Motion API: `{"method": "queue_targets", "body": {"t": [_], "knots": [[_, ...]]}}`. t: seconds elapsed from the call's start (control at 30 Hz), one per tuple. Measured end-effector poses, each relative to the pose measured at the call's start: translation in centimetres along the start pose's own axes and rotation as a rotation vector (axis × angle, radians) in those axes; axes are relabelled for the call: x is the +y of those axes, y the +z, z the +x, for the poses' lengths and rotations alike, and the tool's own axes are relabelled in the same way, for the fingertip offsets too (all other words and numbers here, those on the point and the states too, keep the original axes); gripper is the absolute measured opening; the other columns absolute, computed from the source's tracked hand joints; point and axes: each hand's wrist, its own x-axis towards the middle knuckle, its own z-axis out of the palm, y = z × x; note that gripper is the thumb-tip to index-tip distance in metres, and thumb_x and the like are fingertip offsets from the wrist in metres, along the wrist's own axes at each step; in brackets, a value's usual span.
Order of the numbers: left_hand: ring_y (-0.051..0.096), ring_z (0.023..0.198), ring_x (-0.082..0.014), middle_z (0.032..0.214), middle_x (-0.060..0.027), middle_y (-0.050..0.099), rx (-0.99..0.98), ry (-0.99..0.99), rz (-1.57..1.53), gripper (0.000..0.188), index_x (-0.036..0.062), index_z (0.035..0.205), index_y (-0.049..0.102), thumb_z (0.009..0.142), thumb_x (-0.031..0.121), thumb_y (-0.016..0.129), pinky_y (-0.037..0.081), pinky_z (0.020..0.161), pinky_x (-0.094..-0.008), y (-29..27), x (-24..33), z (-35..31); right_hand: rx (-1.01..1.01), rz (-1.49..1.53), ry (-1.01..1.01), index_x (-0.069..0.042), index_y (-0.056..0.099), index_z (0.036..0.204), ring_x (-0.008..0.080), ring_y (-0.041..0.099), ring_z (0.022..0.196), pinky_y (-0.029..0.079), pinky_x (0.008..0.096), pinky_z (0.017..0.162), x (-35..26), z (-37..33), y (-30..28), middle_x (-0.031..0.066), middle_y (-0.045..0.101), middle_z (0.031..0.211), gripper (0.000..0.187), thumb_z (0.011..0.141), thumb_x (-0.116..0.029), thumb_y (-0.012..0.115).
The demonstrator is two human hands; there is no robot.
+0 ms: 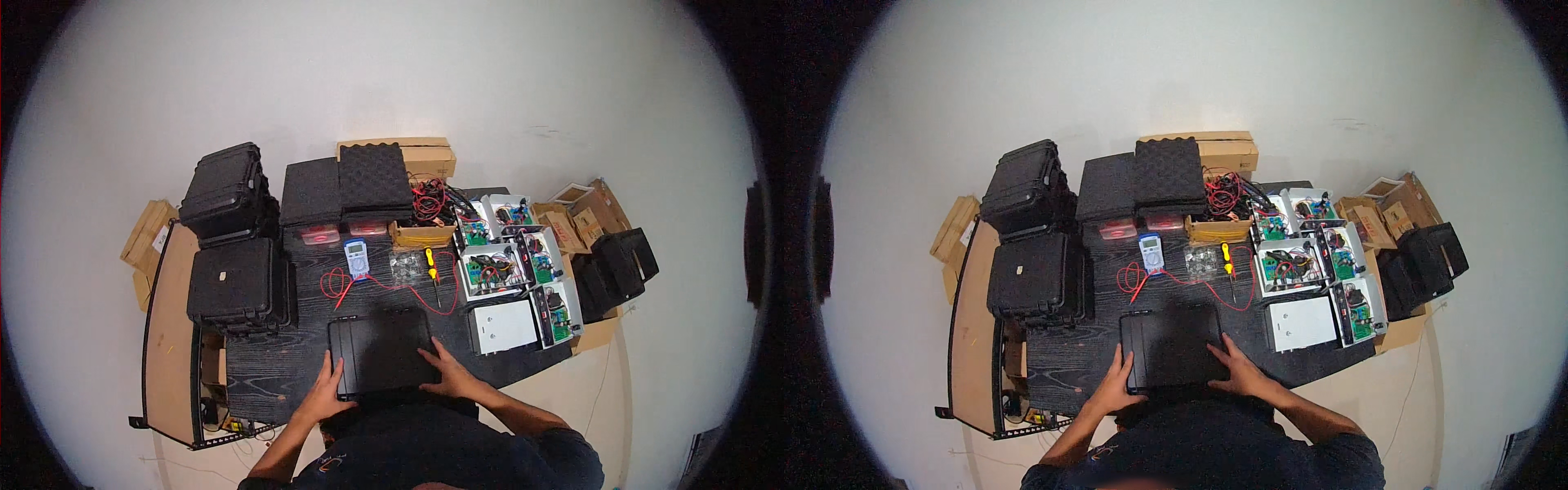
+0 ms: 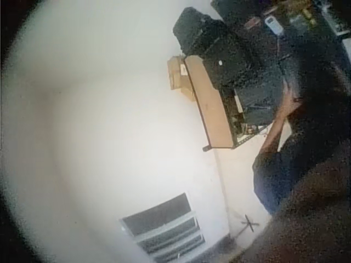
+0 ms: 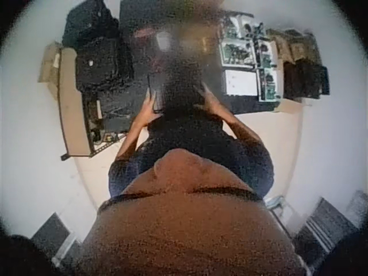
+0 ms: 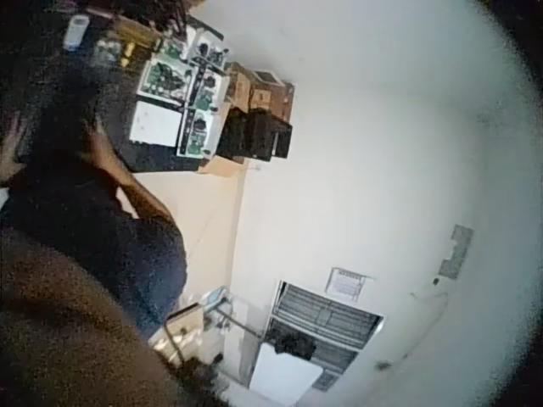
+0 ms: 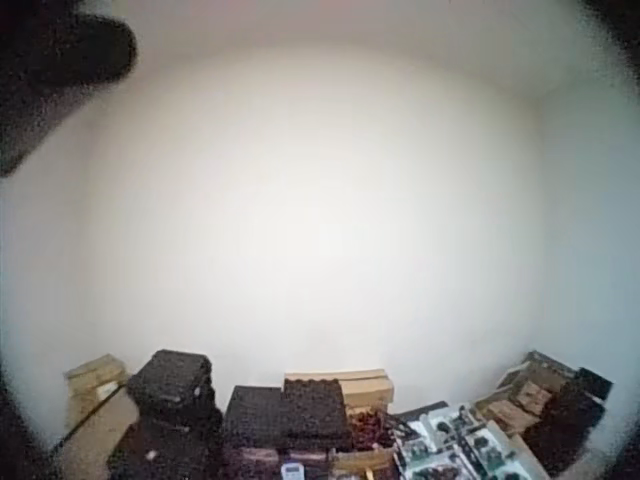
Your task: The person fits a plastic cover over an electronic circuit, then screws it in place with a screwdriver.
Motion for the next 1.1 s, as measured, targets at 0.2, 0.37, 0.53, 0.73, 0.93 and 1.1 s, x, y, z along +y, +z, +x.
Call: {"method": "queue_targets", "body": {"t": [0.2, 0.37, 0.53, 0.73, 0.93, 1.1], "knots": [[0.009, 0.16, -0.0496, 0.172, -0.0325, -0.005, -0.012, 0.039, 0.096, 0.128, -0.0028, 0.166, 0.015, 0.072, 0.034, 0.094, 0.026, 0.128, -0.0489, -1.6, 1.0, 3.3, -0.136, -0.442, -0.097, -0.014, 0.039, 0.163, 0.0484, 0.024, 0.157, 0.033, 0.0533, 0.125, -0.6, 1.0, -1.5, 0.0283, 0.019, 0.17, 0.092, 0.086, -0.041, 0.083], [0.01, 0.161, -0.0468, 0.173, -0.0299, 0.002, 0.007, 0.119, 0.151, 0.122, -0.0061, 0.163, 0.019, 0.073, 0.032, 0.092, 0.025, 0.129, -0.05, -1.9, -0.3, 6.3, -0.123, -0.519, -0.194, -0.017, 0.038, 0.163, 0.0466, 0.023, 0.157, 0.033, 0.0575, 0.123, 1.7, 3.2, 0.2, 0.0216, 0.019, 0.172, 0.082, 0.092, -0.028, 0.076], [0.013, 0.161, -0.0446, 0.173, -0.0239, 0.014, -0.031, 0.247, 0.347, 0.109, 0.0008, 0.162, 0.029, 0.076, 0.029, 0.089, 0.025, 0.128, -0.0579, -1.9, 0.1, 7.3, -0.1, -0.705, -0.139, -0.02, 0.036, 0.164, 0.0455, 0.026, 0.156, 0.035, 0.0629, 0.119, -0.9, 4.8, 0.5, 0.0206, 0.023, 0.171, 0.079, 0.093, -0.02, 0.072], [0.02, 0.158, -0.0461, 0.17, -0.0206, 0.023, 0.04, 0.242, 0.605, 0.11, 0.0122, 0.163, 0.031, 0.073, 0.029, 0.091, 0.027, 0.124, -0.0662, 0.9, -0.7, 7.3, 0.2, -0.82, -0.161, -0.029, 0.037, 0.163, 0.0449, 0.035, 0.149, 0.041, 0.0642, 0.11, 0.7, 5.8, 4.0, 0.0207, 0.029, 0.167, 0.074, 0.096, -0.015, 0.064], [0.02, 0.157, -0.0483, 0.17, -0.0206, 0.023, 0.023, 0.224, 0.536, 0.106, 0.0127, 0.163, 0.035, 0.074, 0.029, 0.091, 0.027, 0.124, -0.0663, 0.9, -0.1, 6.6, 0.193, -0.842, -0.154, -0.029, 0.04, 0.162, 0.0486, 0.031, 0.149, 0.037, 0.067, 0.112, 0.5, 5.6, 4.0, 0.0229, 0.026, 0.167, 0.076, 0.092, -0.02, 0.069], [0.026, 0.156, -0.0453, 0.168, -0.0152, 0.03, 0.017, 0.281, 0.458, 0.091, 0.0119, 0.157, 0.046, 0.078, 0.036, 0.087, 0.032, 0.124, -0.062, -0.1, -0.1, 4.6, -0.081, -0.748, -0.101, -0.025, 0.041, 0.161, 0.0492, 0.023, 0.154, 0.035, 0.0671, 0.114, -2.0, 3.3, 1.7, 0.022, 0.022, 0.171, 0.088, 0.082, -0.031, 0.079]]}}
